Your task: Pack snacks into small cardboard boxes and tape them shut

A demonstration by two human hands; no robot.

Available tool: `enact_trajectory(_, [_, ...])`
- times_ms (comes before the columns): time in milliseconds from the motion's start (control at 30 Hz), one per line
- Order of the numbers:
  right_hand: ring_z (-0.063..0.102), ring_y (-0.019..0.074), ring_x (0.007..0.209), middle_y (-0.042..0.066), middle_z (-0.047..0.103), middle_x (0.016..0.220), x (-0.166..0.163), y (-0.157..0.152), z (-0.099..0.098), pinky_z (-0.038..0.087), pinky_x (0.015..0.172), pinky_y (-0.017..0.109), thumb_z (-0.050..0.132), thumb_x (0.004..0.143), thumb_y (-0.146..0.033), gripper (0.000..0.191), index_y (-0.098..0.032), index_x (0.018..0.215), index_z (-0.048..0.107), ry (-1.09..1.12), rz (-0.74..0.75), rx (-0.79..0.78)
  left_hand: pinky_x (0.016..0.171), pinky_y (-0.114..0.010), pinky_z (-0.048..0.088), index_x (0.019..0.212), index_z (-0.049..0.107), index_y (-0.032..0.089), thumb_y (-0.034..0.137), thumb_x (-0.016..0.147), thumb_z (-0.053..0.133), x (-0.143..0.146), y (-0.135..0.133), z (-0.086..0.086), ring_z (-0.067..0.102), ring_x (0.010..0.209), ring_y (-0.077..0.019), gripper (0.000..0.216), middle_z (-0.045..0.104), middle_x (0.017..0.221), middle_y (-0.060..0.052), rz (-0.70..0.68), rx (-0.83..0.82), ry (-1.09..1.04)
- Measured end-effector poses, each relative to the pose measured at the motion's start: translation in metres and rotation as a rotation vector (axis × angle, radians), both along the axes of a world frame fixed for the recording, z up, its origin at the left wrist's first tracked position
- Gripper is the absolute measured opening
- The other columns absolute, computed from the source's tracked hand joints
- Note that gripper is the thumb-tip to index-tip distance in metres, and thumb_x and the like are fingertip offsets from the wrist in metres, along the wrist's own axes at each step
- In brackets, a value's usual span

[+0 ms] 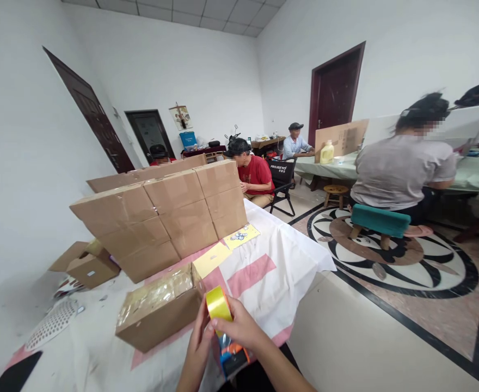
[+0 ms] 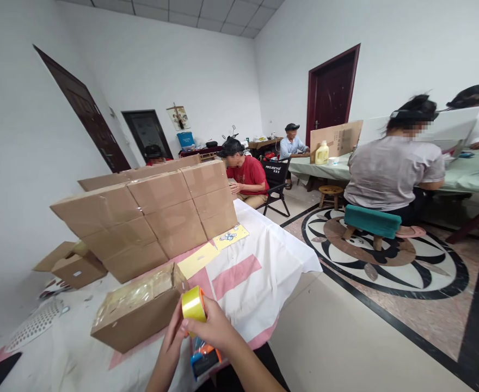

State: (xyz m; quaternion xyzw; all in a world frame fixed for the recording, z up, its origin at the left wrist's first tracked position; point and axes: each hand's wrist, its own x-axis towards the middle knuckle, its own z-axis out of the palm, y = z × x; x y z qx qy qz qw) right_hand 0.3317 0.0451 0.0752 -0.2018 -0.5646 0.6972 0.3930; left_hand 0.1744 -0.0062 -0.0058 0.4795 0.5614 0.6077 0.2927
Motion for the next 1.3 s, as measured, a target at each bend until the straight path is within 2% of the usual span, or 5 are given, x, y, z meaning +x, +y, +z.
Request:
enact_trajectory(233, [0.058, 0.0161, 0.077, -0.001, 0.063, 0.086, 0.003, -0.007, 0.002, 0.048, 0.07, 0.027, 0.077, 0.078, -0.039, 0.034, -0.021, 0.104, 0.066, 0.003, -0.02, 0.09, 0.111, -0.042, 0.05, 0.146, 0.052, 0.028, 0.068, 0.085, 0.059, 0.014, 0.0, 0.007, 0.05, 0.141, -0.0324, 0.073, 0.051, 0.155, -0.011, 0.03, 0.042, -0.003])
enact_trajectory(633, [0.064, 0.0239, 0.09, 0.007, 0.07, 0.098, 0.007, -0.012, 0.002, 0.051, 0.084, 0.036, 0.061, 0.085, -0.073, 0.061, -0.02, 0.114, 0.071, 0.057, -0.129, 0.009, 0.114, -0.042, 0.044, 0.152, 0.037, 0.025, 0.072, 0.078, 0.066, 0.053, -0.009, 0.036, 0.04, 0.148, -0.0334, 0.092, 0.037, 0.163, -0.016, 0.078, 0.066, -0.197])
enact_trajectory(867, [0.06, 0.0244, 0.089, 0.009, 0.067, 0.093, 0.016, -0.001, -0.005, 0.049, 0.082, 0.036, 0.046, 0.09, -0.077, 0.064, -0.019, 0.099, 0.073, -0.1, -0.392, 0.079, 0.102, -0.04, 0.052, 0.103, 0.071, 0.021, 0.072, 0.072, 0.071, 0.063, -0.01, 0.033, 0.062, 0.124, -0.0317, 0.06, 0.071, 0.12, -0.011, 0.032, -0.2, -0.241])
enact_trajectory(1033, [0.063, 0.0253, 0.093, 0.01, 0.068, 0.098, 0.014, 0.004, -0.025, 0.05, 0.088, 0.038, 0.046, 0.089, -0.079, 0.067, -0.019, 0.1, 0.074, -0.139, -0.475, 0.081, 0.095, -0.035, 0.054, 0.067, 0.07, 0.018, 0.072, 0.069, 0.073, 0.065, -0.013, 0.04, 0.064, 0.113, -0.0328, 0.054, 0.072, 0.103, -0.012, 0.003, -0.22, -0.128])
enact_trajectory(1300, [0.063, 0.0217, 0.077, 0.008, 0.067, 0.08, 0.0, 0.009, -0.046, 0.053, 0.072, 0.033, 0.041, 0.084, -0.088, 0.073, -0.019, 0.084, 0.066, -0.049, -0.657, -0.074, 0.093, -0.034, 0.053, 0.067, 0.071, 0.017, 0.082, 0.066, 0.067, 0.068, -0.014, 0.035, 0.064, 0.105, -0.0292, 0.065, 0.066, 0.106, -0.013, 0.128, -0.223, -0.029])
